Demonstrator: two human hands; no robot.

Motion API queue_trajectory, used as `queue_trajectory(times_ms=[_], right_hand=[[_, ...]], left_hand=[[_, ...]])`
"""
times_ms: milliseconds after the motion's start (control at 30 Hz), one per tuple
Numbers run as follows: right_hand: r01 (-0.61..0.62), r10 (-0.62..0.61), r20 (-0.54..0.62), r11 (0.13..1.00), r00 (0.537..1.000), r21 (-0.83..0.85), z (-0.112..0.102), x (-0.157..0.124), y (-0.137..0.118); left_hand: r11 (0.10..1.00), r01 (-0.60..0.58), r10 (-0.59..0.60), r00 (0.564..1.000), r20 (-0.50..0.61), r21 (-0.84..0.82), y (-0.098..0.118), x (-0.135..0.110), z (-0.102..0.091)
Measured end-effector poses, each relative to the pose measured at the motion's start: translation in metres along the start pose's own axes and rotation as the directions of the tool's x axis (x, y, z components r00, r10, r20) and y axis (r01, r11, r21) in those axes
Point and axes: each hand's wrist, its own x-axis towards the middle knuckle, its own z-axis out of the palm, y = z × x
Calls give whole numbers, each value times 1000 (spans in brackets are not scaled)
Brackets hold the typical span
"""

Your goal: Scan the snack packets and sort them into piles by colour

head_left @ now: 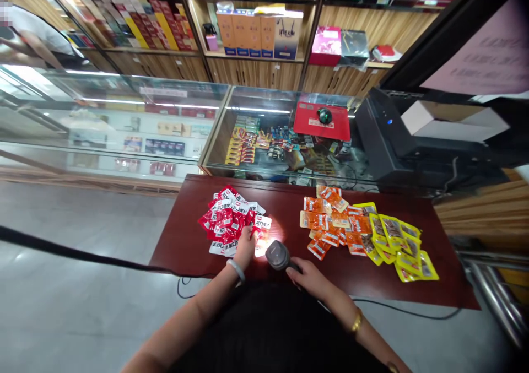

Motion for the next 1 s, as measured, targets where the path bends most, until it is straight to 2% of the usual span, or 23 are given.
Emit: queue_trajectory(times_ms=[167, 267, 333, 433, 500, 533, 600, 633, 667, 700, 733, 767, 900, 1000], right_hand=[[31, -34, -44, 997, 998, -64, 9, 7, -5], [35, -38, -73, 998, 997, -50, 12, 9, -9], [37, -40, -96, 999, 995, -36, 14, 9, -12], [32, -32, -129, 999, 991, -3, 15, 9, -14], [28, -21, -145, 999, 989, 44, 15, 8, -13], [26, -15, -154, 997, 988, 73, 14, 7, -12], [25, -1, -181, 991, 984, 130, 14, 5, -8], [26, 4, -197, 988, 980, 150, 13, 4, -5], [28, 8, -212, 986, 977, 164, 13, 3, -3], [31, 8, -223, 984, 975, 175, 12, 2, -1], [34, 9, -232, 983, 973, 183, 11, 1, 1], [35, 11, -237, 981, 971, 189, 10, -1, 2], [20, 36, -248, 975, 968, 219, 6, -8, 5], [10, 55, -258, 969, 965, 245, 0, -12, 9]], left_hand=[[997, -14, 16, 1000, -22, 74, 1, 6, -22], [979, -80, 75, 997, 30, 190, 5, 3, -32], [918, -176, 168, 984, 56, 354, 9, -2, -36], [740, -300, 333, 941, 61, 602, 16, -11, -36], [608, -450, 430, 879, 206, 654, 19, -15, -29], [543, -553, 462, 825, 325, 631, 19, -17, -25], [424, -741, 483, 671, 562, 520, 17, -19, -14], [381, -800, 474, 599, 645, 463, 14, -18, -8], [352, -834, 460, 549, 698, 425, 11, -17, -3], [337, -847, 445, 529, 723, 412, 7, -16, 0], [334, -842, 433, 536, 724, 424, 3, -14, 3], [338, -825, 429, 564, 705, 454, 0, -12, 3], [357, -715, 458, 695, 554, 601, -7, -2, -5], [357, -652, 470, 744, 475, 668, -1, 1, -9]])
